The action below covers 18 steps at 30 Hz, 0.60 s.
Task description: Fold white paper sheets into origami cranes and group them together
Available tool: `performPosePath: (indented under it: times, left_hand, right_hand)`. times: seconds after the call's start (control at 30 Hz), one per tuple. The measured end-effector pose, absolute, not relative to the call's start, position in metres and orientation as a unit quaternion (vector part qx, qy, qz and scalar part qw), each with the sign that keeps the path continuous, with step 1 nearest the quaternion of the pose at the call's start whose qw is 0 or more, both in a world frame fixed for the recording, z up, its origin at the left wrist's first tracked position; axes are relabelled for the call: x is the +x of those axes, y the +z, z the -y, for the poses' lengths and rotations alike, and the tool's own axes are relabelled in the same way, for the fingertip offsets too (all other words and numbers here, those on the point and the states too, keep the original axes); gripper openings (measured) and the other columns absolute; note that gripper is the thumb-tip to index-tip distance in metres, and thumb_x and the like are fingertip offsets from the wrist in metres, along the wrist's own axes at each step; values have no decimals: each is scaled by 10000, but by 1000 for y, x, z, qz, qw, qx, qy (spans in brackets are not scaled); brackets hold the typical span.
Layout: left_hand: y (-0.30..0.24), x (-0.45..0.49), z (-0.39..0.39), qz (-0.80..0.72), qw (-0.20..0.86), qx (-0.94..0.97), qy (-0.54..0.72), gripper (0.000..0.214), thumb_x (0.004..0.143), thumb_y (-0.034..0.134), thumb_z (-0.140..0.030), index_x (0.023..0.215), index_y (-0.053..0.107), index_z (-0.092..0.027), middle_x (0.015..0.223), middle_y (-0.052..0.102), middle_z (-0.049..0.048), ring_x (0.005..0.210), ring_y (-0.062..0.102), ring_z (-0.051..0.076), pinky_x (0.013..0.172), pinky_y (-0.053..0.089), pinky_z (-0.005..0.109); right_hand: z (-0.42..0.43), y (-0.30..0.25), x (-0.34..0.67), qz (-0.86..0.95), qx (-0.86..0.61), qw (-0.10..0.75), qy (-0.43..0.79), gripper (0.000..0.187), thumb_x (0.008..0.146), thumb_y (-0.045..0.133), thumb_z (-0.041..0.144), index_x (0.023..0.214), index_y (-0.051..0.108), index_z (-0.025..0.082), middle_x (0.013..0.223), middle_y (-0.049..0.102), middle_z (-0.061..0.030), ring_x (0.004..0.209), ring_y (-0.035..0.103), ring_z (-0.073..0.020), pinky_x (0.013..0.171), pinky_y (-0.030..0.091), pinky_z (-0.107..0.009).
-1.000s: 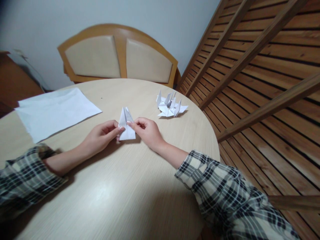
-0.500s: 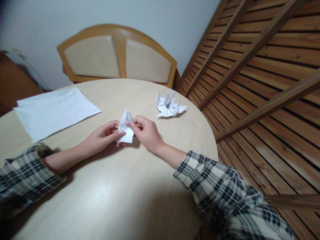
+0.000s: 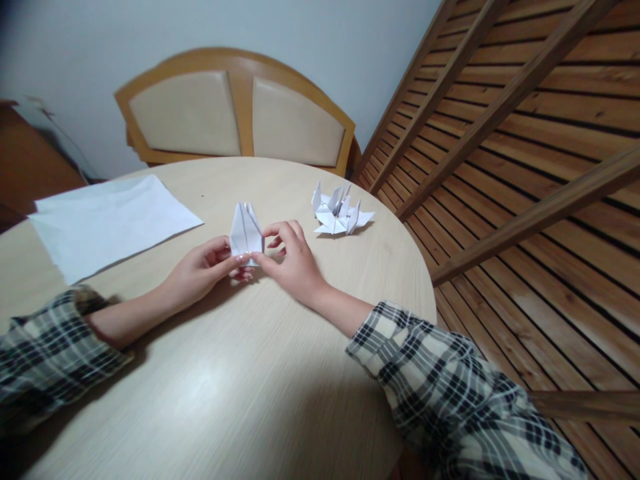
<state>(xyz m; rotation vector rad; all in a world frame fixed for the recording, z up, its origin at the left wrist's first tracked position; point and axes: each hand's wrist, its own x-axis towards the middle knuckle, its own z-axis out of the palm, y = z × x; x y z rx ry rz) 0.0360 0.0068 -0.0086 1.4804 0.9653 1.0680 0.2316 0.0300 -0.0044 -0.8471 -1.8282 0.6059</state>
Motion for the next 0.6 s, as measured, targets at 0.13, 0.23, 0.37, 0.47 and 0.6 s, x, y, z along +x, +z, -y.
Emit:
performPosePath:
  times: [0.13, 0.23, 0.37, 0.47, 0.6]
  left_hand:
    - [-7, 36, -6, -400, 516, 606, 454, 287, 845, 747, -381, 978, 636, -151, 886, 710, 43, 770, 693, 156, 690, 597, 271]
    - [-6, 36, -6, -399, 531, 593, 455, 307, 828, 766, -384, 990, 650, -150, 914, 725, 58, 792, 698, 168, 700, 598, 282]
    - [-5, 35, -6, -396, 565, 565, 452, 346, 797, 797, -370, 1022, 669, -141, 972, 742, 76, 801, 702, 162, 732, 598, 285]
    - [-4, 35, -6, -393, 586, 546, 451, 337, 782, 806, -343, 1019, 677, -140, 973, 745, 73, 797, 707, 153, 763, 599, 287]
    - [-4, 35, -5, -397, 587, 541, 454, 270, 804, 769, -308, 995, 677, -142, 937, 749, 68, 789, 712, 156, 777, 601, 299]
  right_hand:
    - [-31, -7, 233, 764, -340, 474, 276, 247, 826, 745, 258, 1018, 589, 254, 1111, 554, -37, 910, 599, -148, 742, 567, -298]
    - [-32, -8, 233, 768, -324, 459, 309, 251, 845, 721, 260, 1062, 597, 271, 1126, 546, -39, 944, 603, -159, 760, 573, -304]
    - [-31, -10, 232, 763, -314, 452, 339, 259, 865, 688, 253, 1107, 599, 281, 1171, 553, -44, 965, 602, -162, 796, 574, -314]
    - [-32, -11, 231, 758, -312, 462, 339, 305, 870, 671, 233, 1162, 601, 291, 1222, 561, -50, 974, 603, -159, 835, 571, -328]
    - [-34, -13, 232, 769, -292, 469, 322, 290, 872, 657, 211, 1152, 653, 286, 1254, 572, -63, 1089, 596, -188, 909, 558, -371]
